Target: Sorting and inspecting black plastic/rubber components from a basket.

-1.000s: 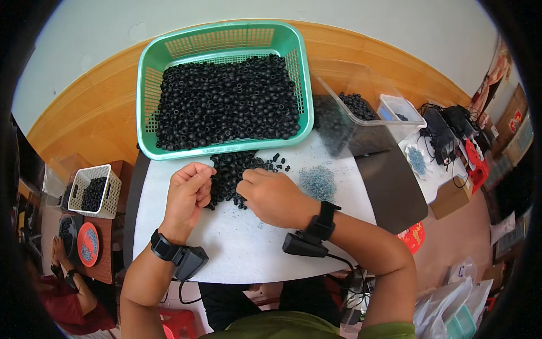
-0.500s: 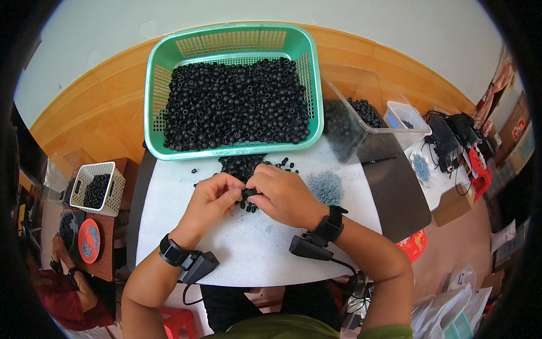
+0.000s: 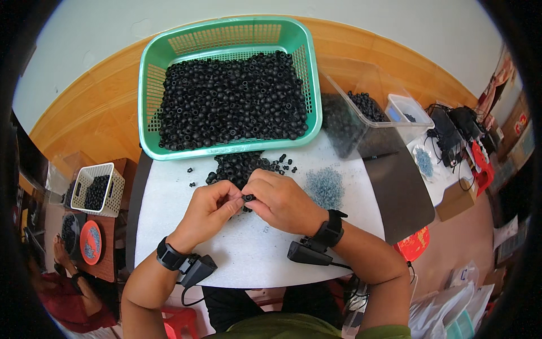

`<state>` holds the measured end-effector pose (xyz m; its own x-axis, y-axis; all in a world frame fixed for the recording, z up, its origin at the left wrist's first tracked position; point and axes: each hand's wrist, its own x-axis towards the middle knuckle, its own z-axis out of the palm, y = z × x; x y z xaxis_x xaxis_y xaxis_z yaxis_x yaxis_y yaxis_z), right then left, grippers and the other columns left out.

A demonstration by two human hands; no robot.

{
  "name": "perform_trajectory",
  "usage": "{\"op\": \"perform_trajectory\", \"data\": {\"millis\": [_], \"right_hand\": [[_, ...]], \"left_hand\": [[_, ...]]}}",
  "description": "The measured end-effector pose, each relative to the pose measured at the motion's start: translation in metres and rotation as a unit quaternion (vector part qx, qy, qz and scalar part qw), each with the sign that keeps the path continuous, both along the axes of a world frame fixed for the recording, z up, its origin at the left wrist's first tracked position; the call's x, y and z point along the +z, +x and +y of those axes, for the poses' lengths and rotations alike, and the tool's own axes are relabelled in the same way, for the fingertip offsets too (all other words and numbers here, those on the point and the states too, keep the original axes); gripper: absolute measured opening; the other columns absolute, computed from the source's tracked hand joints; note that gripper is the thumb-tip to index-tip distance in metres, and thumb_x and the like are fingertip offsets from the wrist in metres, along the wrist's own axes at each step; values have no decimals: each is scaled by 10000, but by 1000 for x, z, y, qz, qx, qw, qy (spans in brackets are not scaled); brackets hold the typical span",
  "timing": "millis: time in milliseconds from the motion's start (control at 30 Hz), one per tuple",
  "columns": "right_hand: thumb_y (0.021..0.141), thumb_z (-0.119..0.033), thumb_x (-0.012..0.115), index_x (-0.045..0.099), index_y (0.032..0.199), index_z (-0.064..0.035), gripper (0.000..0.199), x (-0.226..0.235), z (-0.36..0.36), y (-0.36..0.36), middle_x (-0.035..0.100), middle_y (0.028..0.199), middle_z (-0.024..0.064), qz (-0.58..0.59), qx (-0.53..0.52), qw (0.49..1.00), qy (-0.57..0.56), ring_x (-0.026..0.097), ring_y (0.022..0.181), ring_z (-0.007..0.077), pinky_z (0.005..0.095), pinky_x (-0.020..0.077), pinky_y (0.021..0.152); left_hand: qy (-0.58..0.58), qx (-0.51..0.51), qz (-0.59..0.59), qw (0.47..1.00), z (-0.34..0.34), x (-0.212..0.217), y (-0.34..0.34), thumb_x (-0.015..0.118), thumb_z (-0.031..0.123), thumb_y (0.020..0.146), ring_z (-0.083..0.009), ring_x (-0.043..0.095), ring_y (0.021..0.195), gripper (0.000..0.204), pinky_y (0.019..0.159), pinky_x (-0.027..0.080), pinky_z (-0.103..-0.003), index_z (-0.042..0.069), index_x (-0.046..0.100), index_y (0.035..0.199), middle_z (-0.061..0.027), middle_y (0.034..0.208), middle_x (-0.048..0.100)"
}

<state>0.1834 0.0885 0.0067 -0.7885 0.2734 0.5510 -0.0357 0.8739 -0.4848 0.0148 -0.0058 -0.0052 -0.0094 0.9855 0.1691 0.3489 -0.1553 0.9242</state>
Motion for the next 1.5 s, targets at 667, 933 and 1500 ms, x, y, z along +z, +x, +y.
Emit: {"op": "perform_trajectory", "data": {"millis": [667,933,1500], "right_hand": [[708,59,633,594,922,2,225,8,2,9,541,832,61,15,15,994,-108,550,640,132,243,466,541],[707,64,627,602,940,-12,247,7,1,8,547,845,55,13,37,992,-123,555,654,123,235,460,552],[688,34,701,628,909,-24,240,5,2,6,615,851,73,40,82,974,-208,572,645,112,224,456,576]], "left_hand": [[6,-25,-145,989,2,-2,5,555,22,864,-18,487,620,70,515,385,-164,14,551,933,10,786,567],[-25,-41,-198,979,-2,3,6,575,16,848,-1,446,586,77,482,351,-151,40,512,885,35,744,518],[-26,-26,-211,977,-6,8,10,531,-50,803,-49,474,485,85,420,383,-193,24,490,812,-8,680,534]]}}
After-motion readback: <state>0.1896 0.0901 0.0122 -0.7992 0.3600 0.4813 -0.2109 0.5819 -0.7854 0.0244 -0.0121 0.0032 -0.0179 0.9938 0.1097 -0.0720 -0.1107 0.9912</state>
